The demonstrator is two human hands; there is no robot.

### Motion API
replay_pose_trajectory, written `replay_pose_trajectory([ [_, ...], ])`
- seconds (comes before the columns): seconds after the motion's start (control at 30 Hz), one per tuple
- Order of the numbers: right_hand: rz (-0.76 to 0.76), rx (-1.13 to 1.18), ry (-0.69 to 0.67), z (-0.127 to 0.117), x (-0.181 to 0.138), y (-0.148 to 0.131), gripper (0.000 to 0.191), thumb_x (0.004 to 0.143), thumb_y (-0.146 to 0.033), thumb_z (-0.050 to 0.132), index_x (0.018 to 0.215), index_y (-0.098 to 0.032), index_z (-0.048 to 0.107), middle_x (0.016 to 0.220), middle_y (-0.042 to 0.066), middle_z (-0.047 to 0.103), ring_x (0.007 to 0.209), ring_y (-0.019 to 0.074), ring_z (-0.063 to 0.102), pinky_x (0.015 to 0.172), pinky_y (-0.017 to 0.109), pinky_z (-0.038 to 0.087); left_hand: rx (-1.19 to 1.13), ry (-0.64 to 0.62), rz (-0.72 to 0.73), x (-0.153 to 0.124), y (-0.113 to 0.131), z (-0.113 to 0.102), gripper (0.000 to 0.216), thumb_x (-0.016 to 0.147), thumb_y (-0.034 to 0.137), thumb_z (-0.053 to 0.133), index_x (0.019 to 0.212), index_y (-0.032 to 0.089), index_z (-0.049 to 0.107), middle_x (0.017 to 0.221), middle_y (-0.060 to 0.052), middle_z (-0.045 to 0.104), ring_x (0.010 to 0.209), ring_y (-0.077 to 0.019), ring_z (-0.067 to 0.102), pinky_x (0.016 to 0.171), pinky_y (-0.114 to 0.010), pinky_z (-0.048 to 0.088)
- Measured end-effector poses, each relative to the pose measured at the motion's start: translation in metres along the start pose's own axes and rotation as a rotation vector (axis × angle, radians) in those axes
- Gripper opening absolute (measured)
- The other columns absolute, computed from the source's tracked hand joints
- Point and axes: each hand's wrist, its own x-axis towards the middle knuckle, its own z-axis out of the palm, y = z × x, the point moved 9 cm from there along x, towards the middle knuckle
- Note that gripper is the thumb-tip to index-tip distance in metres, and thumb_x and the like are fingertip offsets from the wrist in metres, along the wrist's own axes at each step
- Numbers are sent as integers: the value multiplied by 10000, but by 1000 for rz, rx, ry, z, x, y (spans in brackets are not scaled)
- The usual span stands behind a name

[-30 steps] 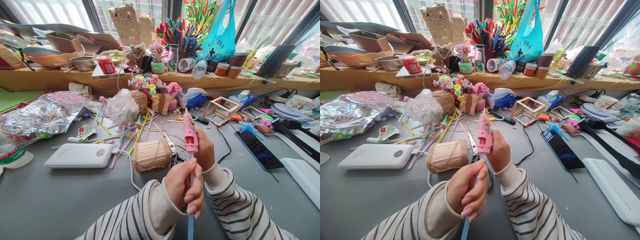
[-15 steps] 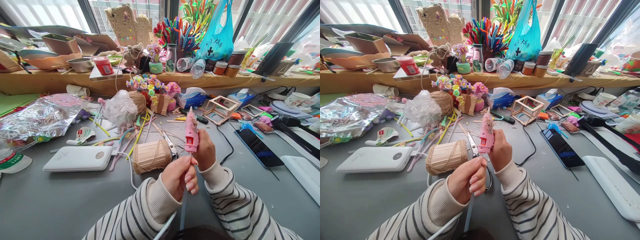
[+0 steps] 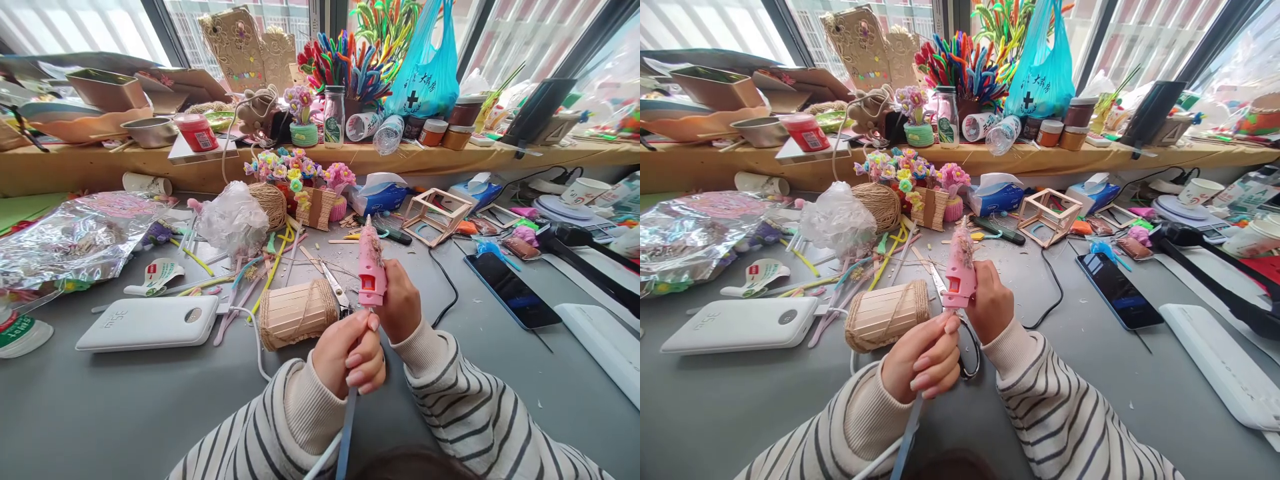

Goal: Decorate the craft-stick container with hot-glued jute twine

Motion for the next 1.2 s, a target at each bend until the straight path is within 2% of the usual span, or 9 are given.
replay_pose_trajectory([
  [0.1,-5,3,3,0,0,-1,62,781,-188,385,797,-207,442,656,13,503,562,142,476,452,224,328,-35,-5,-24,1,2,1,326,900,175,254,712,134,518,349,100,278,246,-33,184,289,-115,326],
  [0.17,-1,3,13,-1,1,0,61,777,-178,383,783,-210,434,646,9,499,552,140,471,449,224,327,-41,9,-33,1,1,-1,262,882,189,342,716,127,534,360,98,307,258,-25,220,299,-114,340],
  [0.27,7,3,30,-4,2,1,81,774,-157,366,770,-210,427,633,7,496,532,137,463,438,223,324,-12,54,-43,0,-5,-6,158,799,253,534,750,107,571,417,73,418,318,-28,372,360,-139,415],
  [0.37,8,6,46,-6,4,2,75,780,-170,362,769,-209,425,628,7,497,537,136,474,443,221,336,58,92,-43,-3,-11,-12,221,738,312,615,762,94,590,467,40,493,392,-64,493,413,-180,470],
  [0.6,0,3,50,-5,2,0,89,812,-205,362,746,-207,421,626,4,497,532,125,472,440,212,335,78,135,11,-7,-12,-12,228,772,331,578,672,135,517,397,82,395,290,-25,342,306,-126,342],
  [0.97,-9,-30,30,0,1,-1,93,801,-230,361,787,-198,447,653,19,514,553,131,495,419,213,333,77,230,57,-7,-8,-14,283,706,355,642,636,146,465,382,100,371,279,-15,284,299,-128,309],
  [1.2,-22,-30,7,3,-1,-2,111,803,-227,351,803,-189,456,660,27,528,561,138,495,418,219,333,118,221,83,-7,-7,-13,268,753,366,585,658,157,446,393,105,342,282,-17,241,313,-141,294],
])
